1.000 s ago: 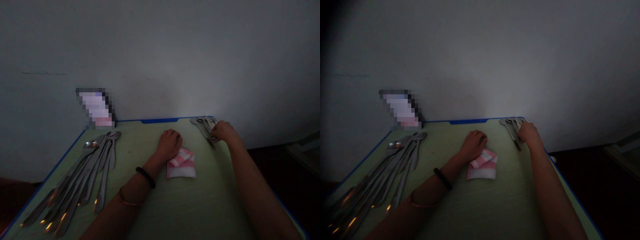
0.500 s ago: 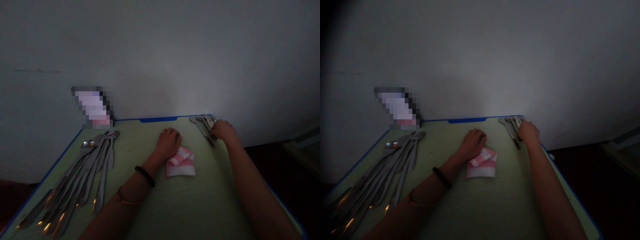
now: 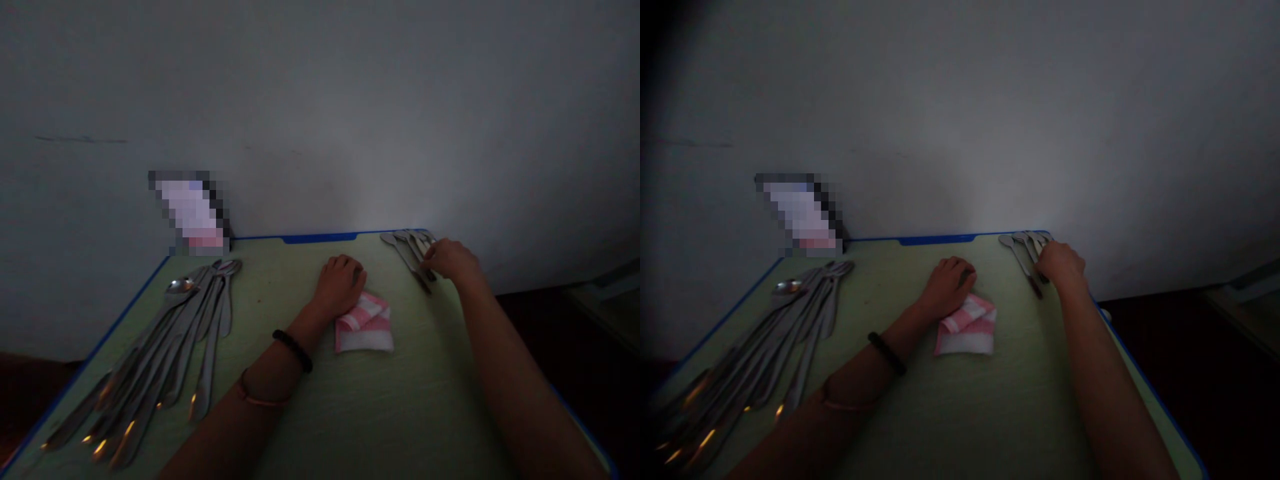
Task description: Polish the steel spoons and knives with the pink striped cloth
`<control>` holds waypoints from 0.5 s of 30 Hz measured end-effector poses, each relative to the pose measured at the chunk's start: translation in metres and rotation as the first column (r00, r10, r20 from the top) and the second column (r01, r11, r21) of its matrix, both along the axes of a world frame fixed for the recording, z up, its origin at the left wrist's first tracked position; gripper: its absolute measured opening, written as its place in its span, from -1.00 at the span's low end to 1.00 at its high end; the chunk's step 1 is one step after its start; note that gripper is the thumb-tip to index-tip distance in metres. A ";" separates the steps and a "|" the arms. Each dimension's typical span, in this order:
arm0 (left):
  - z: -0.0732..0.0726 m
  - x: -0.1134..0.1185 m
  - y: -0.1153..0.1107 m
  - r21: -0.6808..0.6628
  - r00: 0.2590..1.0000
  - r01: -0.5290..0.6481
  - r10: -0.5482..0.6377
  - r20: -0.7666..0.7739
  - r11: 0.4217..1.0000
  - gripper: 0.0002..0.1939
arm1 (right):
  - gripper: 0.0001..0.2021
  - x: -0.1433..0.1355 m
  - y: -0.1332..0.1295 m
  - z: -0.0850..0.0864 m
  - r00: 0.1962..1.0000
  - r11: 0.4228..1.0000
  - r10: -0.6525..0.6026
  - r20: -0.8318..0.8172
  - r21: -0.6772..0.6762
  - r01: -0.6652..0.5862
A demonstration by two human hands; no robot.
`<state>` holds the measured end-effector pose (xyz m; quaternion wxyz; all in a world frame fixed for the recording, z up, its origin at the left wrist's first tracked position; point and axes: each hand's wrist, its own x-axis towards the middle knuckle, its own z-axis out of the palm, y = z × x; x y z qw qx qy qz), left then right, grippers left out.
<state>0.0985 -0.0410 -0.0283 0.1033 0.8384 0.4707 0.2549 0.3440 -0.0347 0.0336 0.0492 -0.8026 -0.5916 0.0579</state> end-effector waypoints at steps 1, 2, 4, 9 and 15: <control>0.000 0.000 0.000 -0.004 1.000 0.008 -0.008 0.004 1.000 -0.75 | -0.76 -0.002 0.000 0.005 1.000 1.000 0.013 -0.004 -0.027 -0.013; 0.000 -0.001 0.001 -0.010 1.000 0.018 -0.018 0.008 1.000 -0.75 | -0.74 -0.004 -0.001 0.010 0.999 0.997 0.049 -0.015 -0.055 -0.050; 0.001 -0.004 0.004 -0.023 0.999 0.047 -0.047 0.015 0.999 -0.75 | -0.71 -0.013 -0.003 0.019 0.979 0.974 0.191 -0.073 -0.106 -0.198; 0.002 -0.022 0.013 -0.067 0.994 0.113 -0.112 0.018 0.991 -0.74 | -0.60 -0.054 -0.014 0.023 0.799 0.778 0.503 -0.330 -0.230 -0.585; 0.006 -0.044 0.001 -0.136 0.983 0.170 -0.178 -0.047 0.976 -0.66 | -0.69 -0.093 -0.020 0.008 0.701 0.657 0.619 -0.353 -0.256 -0.709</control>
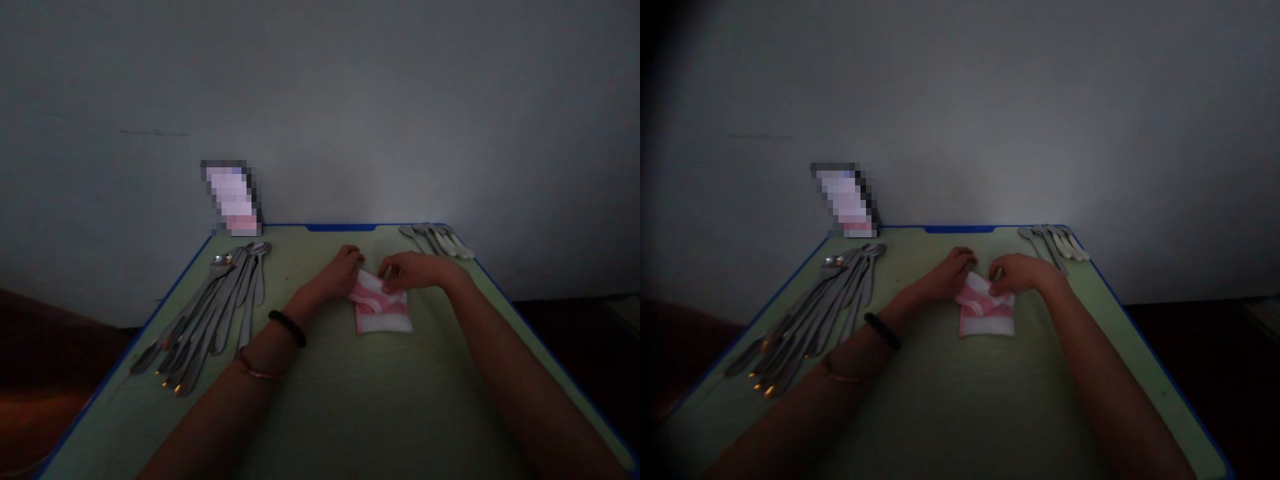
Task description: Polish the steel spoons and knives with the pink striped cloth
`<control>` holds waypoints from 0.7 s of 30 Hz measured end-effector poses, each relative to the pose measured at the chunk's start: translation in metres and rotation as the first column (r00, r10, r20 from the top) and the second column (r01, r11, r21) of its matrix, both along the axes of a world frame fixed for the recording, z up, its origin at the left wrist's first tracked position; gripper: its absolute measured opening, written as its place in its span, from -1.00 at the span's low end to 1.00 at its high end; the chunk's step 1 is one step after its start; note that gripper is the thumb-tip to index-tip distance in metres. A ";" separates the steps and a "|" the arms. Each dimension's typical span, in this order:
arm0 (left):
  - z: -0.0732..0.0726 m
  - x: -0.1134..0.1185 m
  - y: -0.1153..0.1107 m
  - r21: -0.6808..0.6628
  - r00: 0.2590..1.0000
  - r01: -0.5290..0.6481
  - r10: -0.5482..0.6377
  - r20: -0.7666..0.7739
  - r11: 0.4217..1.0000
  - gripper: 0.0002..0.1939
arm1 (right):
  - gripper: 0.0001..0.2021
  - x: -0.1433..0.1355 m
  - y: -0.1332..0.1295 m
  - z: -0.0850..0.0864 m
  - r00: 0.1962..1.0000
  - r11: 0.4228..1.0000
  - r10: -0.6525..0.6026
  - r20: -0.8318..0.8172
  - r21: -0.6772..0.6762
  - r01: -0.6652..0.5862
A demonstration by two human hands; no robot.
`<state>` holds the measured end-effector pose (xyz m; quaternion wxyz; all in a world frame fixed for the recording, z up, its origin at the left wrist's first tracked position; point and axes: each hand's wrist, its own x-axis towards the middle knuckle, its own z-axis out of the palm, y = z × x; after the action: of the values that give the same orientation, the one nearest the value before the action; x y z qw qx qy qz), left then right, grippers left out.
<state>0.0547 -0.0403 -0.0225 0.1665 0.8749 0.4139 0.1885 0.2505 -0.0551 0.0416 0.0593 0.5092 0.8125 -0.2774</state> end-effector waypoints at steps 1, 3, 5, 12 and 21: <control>0.003 -0.004 -0.003 -0.019 0.999 0.029 -0.030 -0.025 0.999 -0.65 | -0.69 -0.003 0.000 -0.002 1.000 1.000 0.001 0.004 0.008 -0.001; 0.011 -0.014 -0.010 -0.067 0.993 0.085 -0.090 -0.076 0.994 -0.67 | -0.72 -0.007 -0.001 -0.005 1.000 1.000 0.001 0.018 0.021 -0.002; 0.022 -0.027 -0.017 -0.123 0.982 0.129 -0.144 -0.124 0.984 -0.70 | -0.78 -0.008 -0.001 -0.007 0.999 0.999 0.008 0.037 0.034 -0.009; 0.060 -0.070 -0.037 -0.290 0.946 0.127 -0.204 -0.253 0.949 -0.62 | -0.81 -0.024 -0.003 -0.017 0.997 0.990 0.078 0.006 0.118 -0.078; 0.074 -0.116 -0.033 -0.151 0.868 -0.191 0.095 -0.487 0.970 -0.47 | -0.74 -0.055 -0.007 -0.035 0.985 0.800 0.077 -0.154 0.599 0.031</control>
<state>-0.0608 -0.0737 0.0516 0.1298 0.8405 0.5223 -0.0617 0.1952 -0.0622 0.0065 -0.1712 0.4661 0.8667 -0.0481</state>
